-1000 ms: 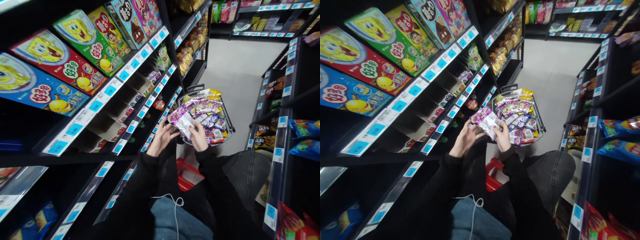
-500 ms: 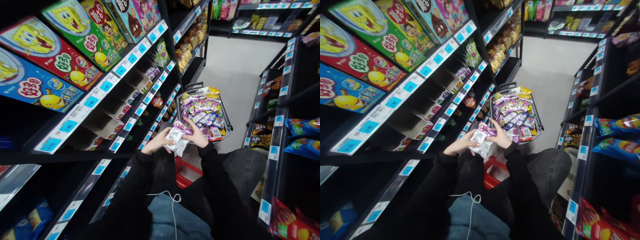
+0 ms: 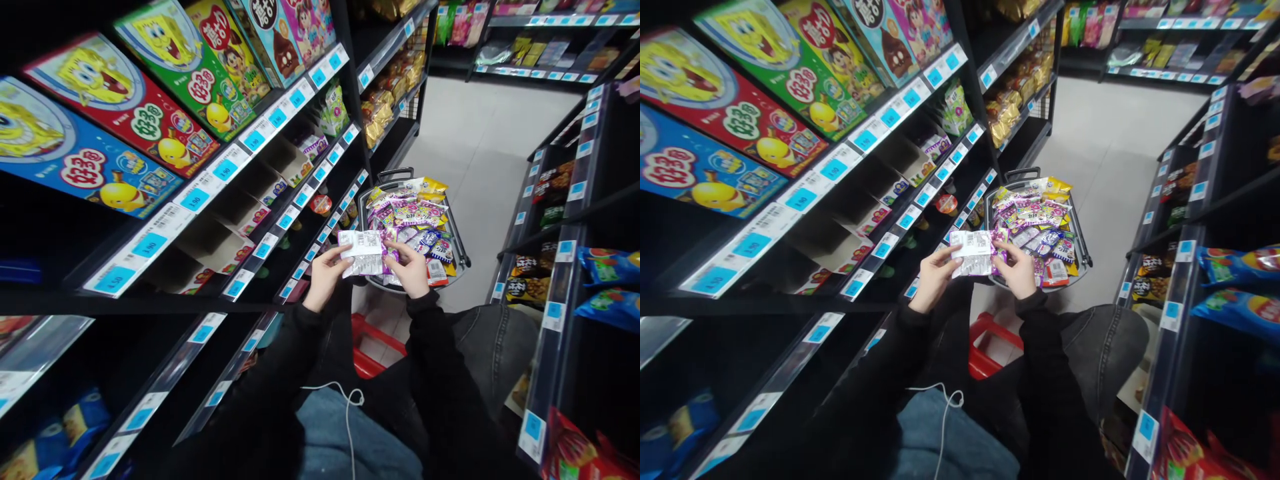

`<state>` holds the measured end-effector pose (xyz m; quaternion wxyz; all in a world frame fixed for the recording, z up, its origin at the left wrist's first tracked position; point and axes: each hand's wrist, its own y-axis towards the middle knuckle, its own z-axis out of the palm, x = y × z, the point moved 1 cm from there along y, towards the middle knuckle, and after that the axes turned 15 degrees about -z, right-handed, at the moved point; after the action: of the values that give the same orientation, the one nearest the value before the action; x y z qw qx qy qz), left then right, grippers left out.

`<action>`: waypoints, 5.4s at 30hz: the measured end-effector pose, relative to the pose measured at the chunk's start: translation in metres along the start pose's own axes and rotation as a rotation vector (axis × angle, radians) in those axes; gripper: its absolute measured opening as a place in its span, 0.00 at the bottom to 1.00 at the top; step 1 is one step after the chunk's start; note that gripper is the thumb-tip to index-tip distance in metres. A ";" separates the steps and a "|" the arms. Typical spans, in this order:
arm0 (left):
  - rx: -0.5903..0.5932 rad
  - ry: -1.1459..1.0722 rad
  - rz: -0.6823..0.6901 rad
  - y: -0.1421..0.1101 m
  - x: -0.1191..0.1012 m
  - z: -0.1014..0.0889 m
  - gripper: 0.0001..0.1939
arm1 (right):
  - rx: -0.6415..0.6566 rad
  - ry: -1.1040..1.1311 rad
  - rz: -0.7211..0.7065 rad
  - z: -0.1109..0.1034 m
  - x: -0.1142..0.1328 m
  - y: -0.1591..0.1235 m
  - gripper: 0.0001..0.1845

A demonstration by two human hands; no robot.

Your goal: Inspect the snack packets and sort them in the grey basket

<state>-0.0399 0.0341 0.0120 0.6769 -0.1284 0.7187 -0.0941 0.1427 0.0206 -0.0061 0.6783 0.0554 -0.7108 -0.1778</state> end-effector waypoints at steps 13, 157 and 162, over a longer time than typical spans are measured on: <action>-0.146 0.481 0.487 -0.014 -0.033 -0.017 0.05 | 0.045 -0.123 -0.207 -0.019 0.017 0.001 0.08; 0.637 -0.356 -0.506 -0.037 -0.027 0.000 0.31 | 0.079 0.311 0.158 -0.061 0.020 0.005 0.11; 0.641 0.008 -0.600 -0.039 -0.021 0.005 0.16 | -0.011 0.039 0.020 -0.058 0.019 0.006 0.06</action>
<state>-0.0321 0.0038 0.0438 0.6225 -0.1148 0.5865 -0.5052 0.1993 0.0098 0.0149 0.6940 0.0478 -0.6970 -0.1739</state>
